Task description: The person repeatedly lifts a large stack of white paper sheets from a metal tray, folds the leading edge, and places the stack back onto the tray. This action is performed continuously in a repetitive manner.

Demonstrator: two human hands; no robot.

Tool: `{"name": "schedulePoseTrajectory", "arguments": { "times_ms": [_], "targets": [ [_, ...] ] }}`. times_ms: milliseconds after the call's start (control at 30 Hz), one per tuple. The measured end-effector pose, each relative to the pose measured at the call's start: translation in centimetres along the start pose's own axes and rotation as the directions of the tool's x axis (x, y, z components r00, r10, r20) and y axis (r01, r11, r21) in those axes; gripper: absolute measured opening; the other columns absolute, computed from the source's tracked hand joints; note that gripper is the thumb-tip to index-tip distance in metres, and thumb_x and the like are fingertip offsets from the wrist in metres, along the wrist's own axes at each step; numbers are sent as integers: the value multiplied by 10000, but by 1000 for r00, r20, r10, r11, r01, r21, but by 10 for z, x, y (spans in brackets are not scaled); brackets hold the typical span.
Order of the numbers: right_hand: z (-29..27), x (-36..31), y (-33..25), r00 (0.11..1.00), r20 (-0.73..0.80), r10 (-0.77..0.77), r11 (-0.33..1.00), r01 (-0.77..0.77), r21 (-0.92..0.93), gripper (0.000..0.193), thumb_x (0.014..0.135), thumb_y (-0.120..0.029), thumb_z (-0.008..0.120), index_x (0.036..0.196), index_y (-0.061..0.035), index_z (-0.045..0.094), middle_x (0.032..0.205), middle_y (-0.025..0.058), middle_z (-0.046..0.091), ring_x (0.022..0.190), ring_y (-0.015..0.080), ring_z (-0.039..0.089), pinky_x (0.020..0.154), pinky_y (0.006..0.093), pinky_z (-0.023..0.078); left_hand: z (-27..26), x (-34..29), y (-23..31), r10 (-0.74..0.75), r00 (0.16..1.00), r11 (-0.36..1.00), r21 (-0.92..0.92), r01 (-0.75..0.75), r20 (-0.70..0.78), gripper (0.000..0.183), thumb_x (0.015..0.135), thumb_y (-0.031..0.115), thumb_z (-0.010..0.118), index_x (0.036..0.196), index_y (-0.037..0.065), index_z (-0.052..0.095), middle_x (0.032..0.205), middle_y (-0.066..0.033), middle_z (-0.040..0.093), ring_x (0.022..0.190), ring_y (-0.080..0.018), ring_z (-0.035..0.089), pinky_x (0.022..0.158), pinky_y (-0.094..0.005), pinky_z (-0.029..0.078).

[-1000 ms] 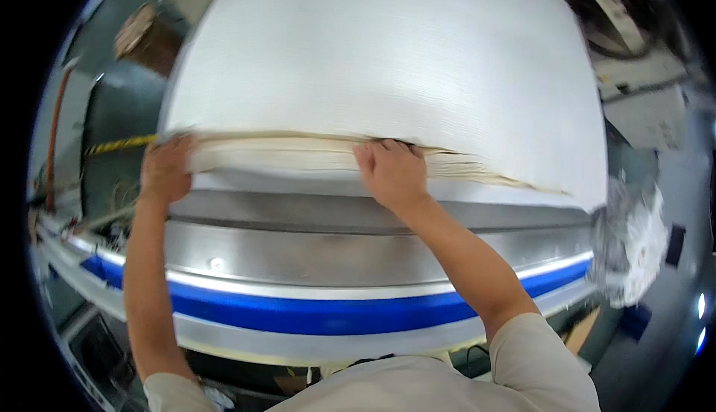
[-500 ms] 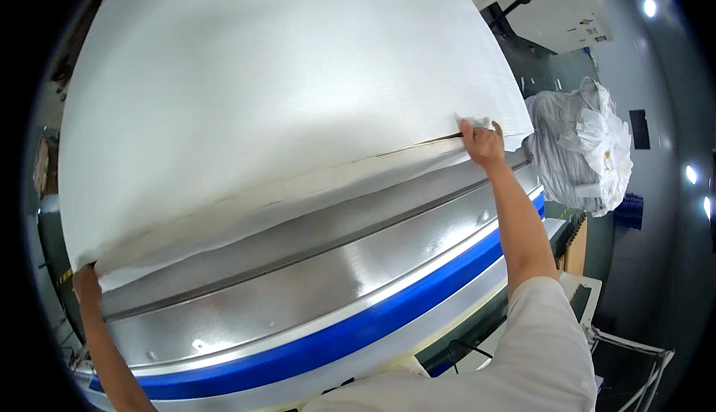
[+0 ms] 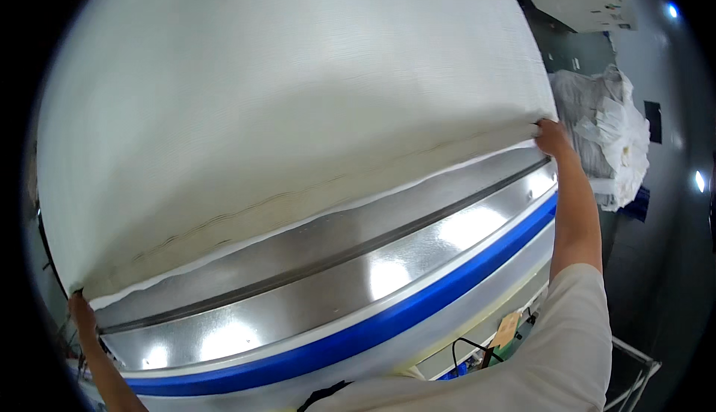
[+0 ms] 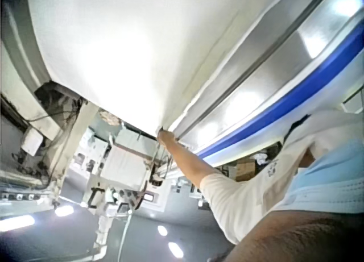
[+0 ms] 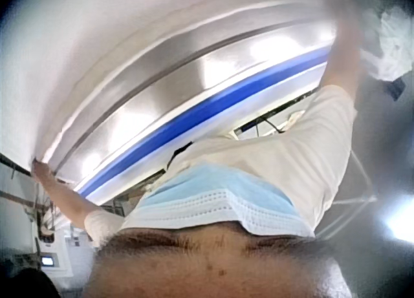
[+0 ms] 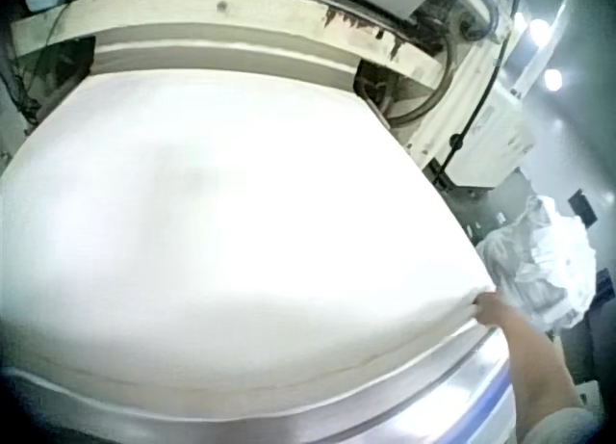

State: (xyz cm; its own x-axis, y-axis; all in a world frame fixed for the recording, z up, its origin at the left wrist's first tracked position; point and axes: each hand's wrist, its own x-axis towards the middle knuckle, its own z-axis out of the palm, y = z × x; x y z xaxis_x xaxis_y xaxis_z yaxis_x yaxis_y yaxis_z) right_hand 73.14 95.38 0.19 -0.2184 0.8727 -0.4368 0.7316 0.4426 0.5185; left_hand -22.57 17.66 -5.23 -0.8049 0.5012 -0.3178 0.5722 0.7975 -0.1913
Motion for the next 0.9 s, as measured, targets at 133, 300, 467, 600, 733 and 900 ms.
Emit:
{"name": "schedulePoseTrajectory", "arguments": {
  "times_ms": [133, 300, 467, 600, 733, 900],
  "targets": [
    [56, 0, 53, 983, -185, -16, 984, -18, -177, 170, 883, -153, 495, 982, -96, 622, 952, 92, 644, 891, 276, 631, 810, 414, 485, -3, 12, 50, 97, 985, 851, 502, -156, 142, 315, 893, 65, 447, 1193, 52, 544, 1203, -127, 554, 1161, -278, 488, 1044, -412, 318],
    [-11, -25, 55, 990, -6, 144, 964, -139, 229, 367, 855, -62, 491, 1165, -187, 640, 1096, 139, 656, 1013, 278, 626, 906, 390, 469, -64, -24, 134, 89, 992, 890, 440, -119, 90, 321, 894, 81, 443, 1168, 123, 606, 1184, -109, 605, 1107, -310, 543, 1034, -427, 361],
    [-17, -30, 127, 979, -189, -80, 985, 107, 138, 330, 831, -81, 499, 1120, -117, 656, 1073, 168, 652, 1007, 342, 609, 864, 435, 466, -129, -63, 66, 102, 992, 928, 367, -70, -71, 341, 856, 68, 477, 1154, 139, 628, 1133, -113, 632, 1066, -339, 561, 956, -458, 431],
    [-16, -85, 162, 982, -138, -128, 989, 137, 58, 322, 805, -63, 523, 1094, -100, 661, 1030, 176, 659, 973, 354, 617, 853, 428, 472, -154, -103, 66, 186, 977, 898, 385, -212, 103, 328, 828, 57, 500, 1112, 125, 649, 1097, -126, 644, 1020, -362, 572, 913, -473, 444],
    [8, -136, 148, 958, -11, -287, 957, 287, -44, 335, 754, -40, 568, 1067, -107, 670, 980, 172, 667, 930, 362, 622, 828, 424, 481, -125, -167, 56, 158, 942, 834, 471, -287, 295, 357, 775, 34, 529, 1093, 133, 658, 1065, -127, 656, 993, -326, 593, 893, -461, 446],
    [56, -184, 109, 922, 263, -283, 924, 335, -181, 323, 737, -89, 614, 1048, -143, 685, 941, 133, 675, 884, 338, 628, 840, 426, 487, -46, -228, 32, 26, 753, 731, 501, -463, 658, 287, 745, 91, 598, 1014, 139, 686, 1073, -100, 662, 1036, -293, 610, 933, -424, 441]
  ]
}}
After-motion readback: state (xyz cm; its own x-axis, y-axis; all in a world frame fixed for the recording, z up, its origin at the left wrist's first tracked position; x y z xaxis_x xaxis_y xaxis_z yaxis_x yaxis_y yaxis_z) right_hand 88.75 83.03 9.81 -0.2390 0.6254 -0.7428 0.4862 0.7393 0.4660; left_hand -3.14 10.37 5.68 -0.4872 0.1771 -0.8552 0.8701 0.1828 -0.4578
